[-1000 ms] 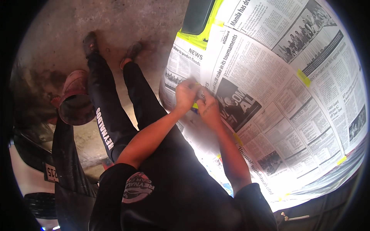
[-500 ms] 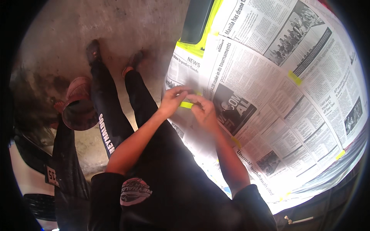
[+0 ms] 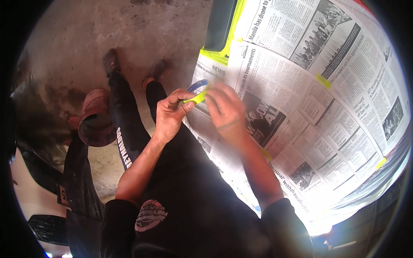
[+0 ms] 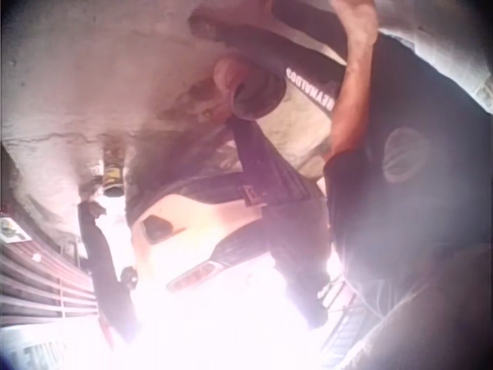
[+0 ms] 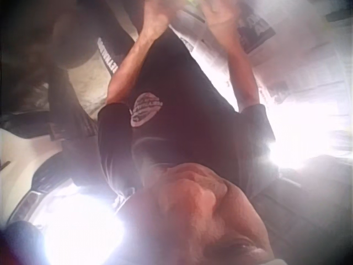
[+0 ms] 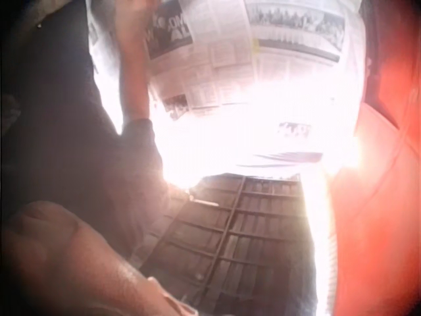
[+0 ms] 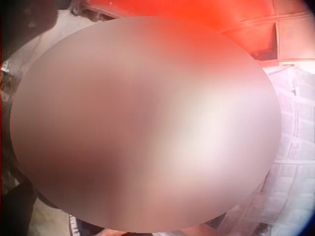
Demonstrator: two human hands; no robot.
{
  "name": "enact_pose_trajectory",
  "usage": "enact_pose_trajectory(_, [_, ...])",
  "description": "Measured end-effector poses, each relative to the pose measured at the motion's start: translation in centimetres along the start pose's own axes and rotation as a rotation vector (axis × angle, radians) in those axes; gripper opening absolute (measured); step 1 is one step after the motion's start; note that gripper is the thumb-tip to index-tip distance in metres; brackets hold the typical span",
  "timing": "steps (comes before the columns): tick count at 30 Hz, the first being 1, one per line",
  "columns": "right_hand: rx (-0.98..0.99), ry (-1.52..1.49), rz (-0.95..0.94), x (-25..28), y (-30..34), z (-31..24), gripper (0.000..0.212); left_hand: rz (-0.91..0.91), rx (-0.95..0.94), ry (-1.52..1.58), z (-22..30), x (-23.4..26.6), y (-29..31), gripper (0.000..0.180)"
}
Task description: The person tapes newspaper sheets over a plastic-wrapped car surface using yellow masking tape. They smooth the paper and apply tape along the edges to secure the coverage.
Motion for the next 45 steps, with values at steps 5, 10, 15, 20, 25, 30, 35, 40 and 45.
enact_pose_trajectory(5, [-0.082,-0.062,0.011,-0.3,-0.2,0.2,0.013,0.068,-0.136,-0.289,1.9,0.0,0.5,0.014])
enact_pose_trajectory(10, [-0.133,-0.116,-0.041,-1.0,0.3,1.4,0.012,0.054,-0.19,-0.441,2.8,0.1,1.0,0.016])
enact_pose_trajectory(15, [-0.181,-0.158,-0.03,-2.7,1.1,3.0,0.012,0.035,-0.153,-0.481,1.7,0.2,0.7,0.018])
enact_pose_trajectory(20, [-0.183,-0.222,-0.085,-2.9,0.5,3.4,0.009,0.094,-0.167,-0.54,2.0,0.5,0.4,0.016])
enact_pose_trajectory(25, [-0.282,-0.331,-0.109,-4.5,1.1,5.0,0.012,0.041,-0.123,-0.512,1.4,0.7,0.1,0.018])
enact_pose_trajectory(30, [-0.317,-0.681,-0.061,-4.3,1.2,6.5,0.009,-0.151,0.136,0.118,-1.5,3.5,-1.2,0.013])
enact_pose_trajectory(35, [-0.48,-0.88,-0.087,-3.4,1.0,5.6,0.016,-0.418,0.211,0.585,-2.0,2.4,-3.4,0.019])
enact_pose_trajectory(40, [-0.562,-0.557,-0.138,-2.3,1.2,5.2,0.017,-0.008,-0.007,0.062,1.9,1.4,-4.5,0.028])
enact_pose_trajectory(45, [-0.315,-0.284,-0.121,-1.4,0.6,3.4,0.019,0.055,-0.122,-0.294,3.8,-0.9,-3.3,0.022])
Point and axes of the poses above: each hand's wrist, its own y-axis away from the middle knuckle, its own x-axis out of the back of the hand, z = x × y, the point moved 8 cm from there along -y, towards the middle knuckle, and after that the axes turned 10 degrees about x, right-handed, at the moved point
